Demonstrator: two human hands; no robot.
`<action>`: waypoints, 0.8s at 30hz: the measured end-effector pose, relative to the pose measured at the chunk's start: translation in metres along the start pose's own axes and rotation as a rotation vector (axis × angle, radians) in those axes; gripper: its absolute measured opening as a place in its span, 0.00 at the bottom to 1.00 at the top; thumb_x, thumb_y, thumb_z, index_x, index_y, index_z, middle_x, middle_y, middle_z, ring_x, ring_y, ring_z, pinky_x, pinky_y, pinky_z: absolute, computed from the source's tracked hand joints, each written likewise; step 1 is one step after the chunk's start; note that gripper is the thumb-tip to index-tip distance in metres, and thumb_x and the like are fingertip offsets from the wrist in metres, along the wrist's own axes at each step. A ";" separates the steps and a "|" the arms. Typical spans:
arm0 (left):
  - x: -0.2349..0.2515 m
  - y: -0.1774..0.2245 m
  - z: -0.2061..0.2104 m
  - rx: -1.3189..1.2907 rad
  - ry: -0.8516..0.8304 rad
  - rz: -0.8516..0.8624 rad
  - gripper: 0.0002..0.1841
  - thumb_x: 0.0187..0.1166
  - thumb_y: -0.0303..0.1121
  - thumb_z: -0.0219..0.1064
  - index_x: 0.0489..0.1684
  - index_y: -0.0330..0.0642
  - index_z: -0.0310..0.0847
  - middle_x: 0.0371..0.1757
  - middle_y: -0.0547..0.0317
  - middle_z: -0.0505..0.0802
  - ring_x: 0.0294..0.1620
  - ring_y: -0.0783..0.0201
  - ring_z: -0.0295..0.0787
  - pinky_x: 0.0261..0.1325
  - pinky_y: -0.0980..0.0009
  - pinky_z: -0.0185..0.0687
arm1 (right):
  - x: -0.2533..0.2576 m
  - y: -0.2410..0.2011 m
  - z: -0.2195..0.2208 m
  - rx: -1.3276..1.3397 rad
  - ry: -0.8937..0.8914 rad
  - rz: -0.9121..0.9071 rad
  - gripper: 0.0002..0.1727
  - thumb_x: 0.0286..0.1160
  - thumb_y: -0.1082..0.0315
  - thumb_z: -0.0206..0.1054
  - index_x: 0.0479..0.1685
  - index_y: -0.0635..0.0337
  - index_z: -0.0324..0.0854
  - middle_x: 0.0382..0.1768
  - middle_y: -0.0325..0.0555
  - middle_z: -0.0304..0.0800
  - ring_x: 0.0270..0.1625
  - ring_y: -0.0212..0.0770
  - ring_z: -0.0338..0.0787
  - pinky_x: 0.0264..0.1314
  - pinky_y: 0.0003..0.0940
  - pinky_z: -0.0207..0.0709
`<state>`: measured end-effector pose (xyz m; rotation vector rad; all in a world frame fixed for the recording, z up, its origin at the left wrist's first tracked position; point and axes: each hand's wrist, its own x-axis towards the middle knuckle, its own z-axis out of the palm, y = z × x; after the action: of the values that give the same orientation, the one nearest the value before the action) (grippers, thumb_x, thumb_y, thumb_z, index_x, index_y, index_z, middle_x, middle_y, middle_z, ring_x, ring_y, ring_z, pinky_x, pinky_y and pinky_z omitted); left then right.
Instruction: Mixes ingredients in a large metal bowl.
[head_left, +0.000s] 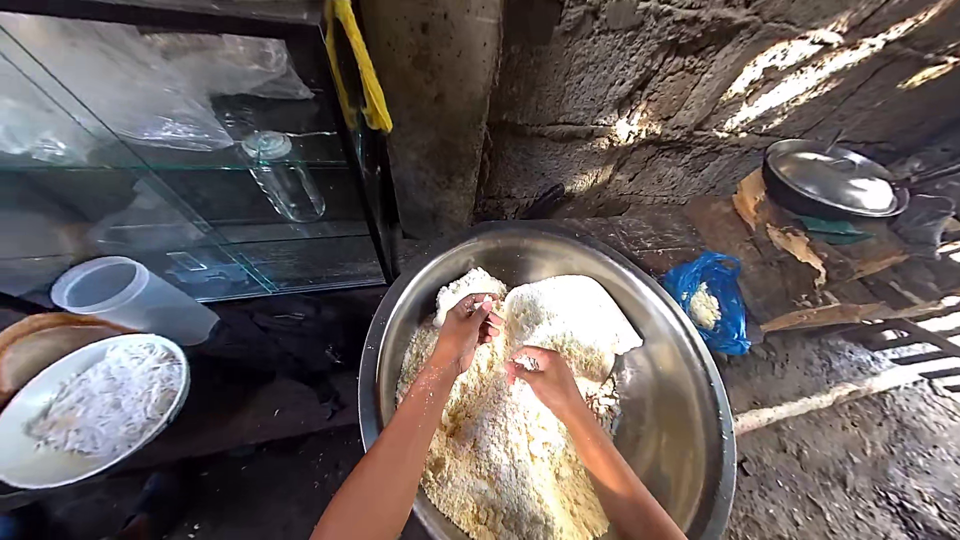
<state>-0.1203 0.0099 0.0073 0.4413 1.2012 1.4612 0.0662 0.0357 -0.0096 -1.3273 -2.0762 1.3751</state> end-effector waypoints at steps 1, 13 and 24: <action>0.000 -0.001 0.000 0.006 -0.002 -0.011 0.13 0.92 0.33 0.54 0.61 0.36 0.79 0.28 0.55 0.87 0.22 0.68 0.82 0.27 0.77 0.79 | 0.004 0.001 0.003 -0.062 0.037 -0.046 0.16 0.68 0.61 0.79 0.49 0.61 0.88 0.41 0.44 0.91 0.42 0.37 0.87 0.52 0.41 0.80; -0.002 0.001 -0.004 -0.127 -0.056 -0.048 0.07 0.82 0.20 0.64 0.51 0.28 0.83 0.43 0.46 0.94 0.42 0.60 0.95 0.54 0.68 0.91 | 0.002 0.013 0.049 0.231 -0.127 -0.075 0.13 0.84 0.69 0.62 0.59 0.57 0.89 0.42 0.41 0.91 0.32 0.29 0.85 0.34 0.26 0.80; 0.000 0.000 -0.005 -0.137 -0.066 -0.052 0.05 0.86 0.29 0.63 0.41 0.39 0.82 0.34 0.59 0.88 0.32 0.68 0.86 0.47 0.70 0.88 | -0.002 -0.003 0.015 -0.214 -0.131 -0.165 0.21 0.91 0.59 0.53 0.45 0.64 0.89 0.45 0.46 0.92 0.55 0.41 0.87 0.71 0.45 0.73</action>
<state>-0.1245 0.0076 0.0052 0.3589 1.0455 1.4628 0.0556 0.0258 -0.0139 -1.1377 -2.4178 1.2277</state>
